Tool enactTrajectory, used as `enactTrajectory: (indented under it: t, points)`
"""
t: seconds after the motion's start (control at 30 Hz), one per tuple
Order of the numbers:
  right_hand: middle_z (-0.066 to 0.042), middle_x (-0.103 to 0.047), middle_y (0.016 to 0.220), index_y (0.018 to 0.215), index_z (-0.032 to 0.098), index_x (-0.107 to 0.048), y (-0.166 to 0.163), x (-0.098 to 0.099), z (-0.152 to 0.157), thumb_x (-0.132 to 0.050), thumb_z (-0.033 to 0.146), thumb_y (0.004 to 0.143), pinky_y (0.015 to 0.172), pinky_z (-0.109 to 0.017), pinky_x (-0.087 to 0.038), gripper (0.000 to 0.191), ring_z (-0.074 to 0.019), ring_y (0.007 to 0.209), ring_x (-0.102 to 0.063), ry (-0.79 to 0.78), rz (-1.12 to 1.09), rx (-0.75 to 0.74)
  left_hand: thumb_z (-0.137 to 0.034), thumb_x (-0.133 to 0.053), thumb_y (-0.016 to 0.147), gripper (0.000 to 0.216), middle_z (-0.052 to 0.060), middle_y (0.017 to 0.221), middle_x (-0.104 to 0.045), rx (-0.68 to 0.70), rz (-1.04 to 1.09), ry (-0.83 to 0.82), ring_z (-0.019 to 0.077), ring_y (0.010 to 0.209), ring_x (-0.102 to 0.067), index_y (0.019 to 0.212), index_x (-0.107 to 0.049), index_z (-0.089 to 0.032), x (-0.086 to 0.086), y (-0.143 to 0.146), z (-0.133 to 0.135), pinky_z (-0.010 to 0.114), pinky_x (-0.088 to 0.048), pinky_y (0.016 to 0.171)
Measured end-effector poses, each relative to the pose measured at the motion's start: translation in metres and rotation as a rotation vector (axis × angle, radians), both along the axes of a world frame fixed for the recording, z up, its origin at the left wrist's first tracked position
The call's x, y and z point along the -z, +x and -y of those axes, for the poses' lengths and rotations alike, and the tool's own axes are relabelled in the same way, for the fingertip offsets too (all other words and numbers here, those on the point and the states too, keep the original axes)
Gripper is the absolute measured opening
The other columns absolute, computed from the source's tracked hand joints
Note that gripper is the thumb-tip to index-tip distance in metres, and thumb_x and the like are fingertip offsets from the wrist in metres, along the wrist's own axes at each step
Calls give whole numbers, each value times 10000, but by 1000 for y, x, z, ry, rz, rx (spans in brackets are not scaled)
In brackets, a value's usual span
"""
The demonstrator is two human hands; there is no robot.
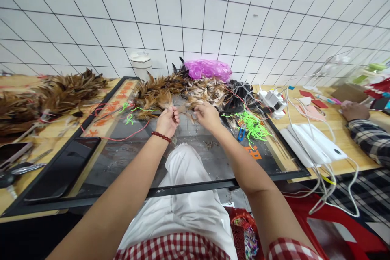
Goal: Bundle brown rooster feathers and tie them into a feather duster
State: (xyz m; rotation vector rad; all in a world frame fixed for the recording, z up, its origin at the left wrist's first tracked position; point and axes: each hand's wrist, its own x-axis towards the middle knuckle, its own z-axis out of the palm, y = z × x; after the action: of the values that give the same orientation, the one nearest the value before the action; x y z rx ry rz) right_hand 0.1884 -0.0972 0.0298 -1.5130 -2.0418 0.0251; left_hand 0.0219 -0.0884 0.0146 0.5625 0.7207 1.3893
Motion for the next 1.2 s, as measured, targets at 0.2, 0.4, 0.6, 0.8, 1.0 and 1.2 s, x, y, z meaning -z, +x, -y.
enactTrajectory:
  t: [0.2,0.4,0.6,0.8,1.0,1.2]
  points:
    - [-62,-674,841,764,209,-691,-9,6,4,-618,476,751,625,-257,-365,277,-184,754,-581,-218,201,89,-233,-519,875,166,-51,522,-402,-14,14,8,31,403,-338,735,-515,-144,2,-2,-2,140,-242,389]
    - [-37,-630,665,720,174,-654,-7,8,-3,-544,275,772,563,-246,-303,158,-137,601,-504,-343,68,25,-268,-562,852,180,-51,531,-421,-13,6,-4,30,414,-358,732,-504,-148,2,-1,-1,141,-256,401]
    - [45,-468,519,659,177,-517,-16,5,-4,-565,416,739,483,-214,-266,257,-76,463,-355,-446,-796,-118,-306,-617,809,203,-20,609,-520,-26,-37,4,55,510,-494,730,-530,-141,1,4,3,167,-386,493]
    - [47,-499,527,661,178,-552,-33,3,4,-684,486,646,480,-204,-328,335,-68,473,-403,-436,-1142,-218,-247,-626,801,162,30,654,-599,128,-97,-80,97,577,-587,723,-568,-118,-1,15,9,235,-474,606]
    - [-17,-639,696,739,170,-606,-30,10,3,-570,387,775,610,-242,-438,223,-118,621,-548,-221,-733,-76,-221,-639,790,123,48,665,-641,159,-96,-74,114,601,-608,758,-600,-109,-3,19,13,265,-496,657]
    - [-44,-650,792,863,174,-675,-28,9,9,-488,255,834,717,-262,-430,206,-148,759,-570,30,-267,-116,-222,-644,777,141,26,618,-619,151,-116,-66,99,527,-567,719,-580,-110,0,20,14,238,-466,569]
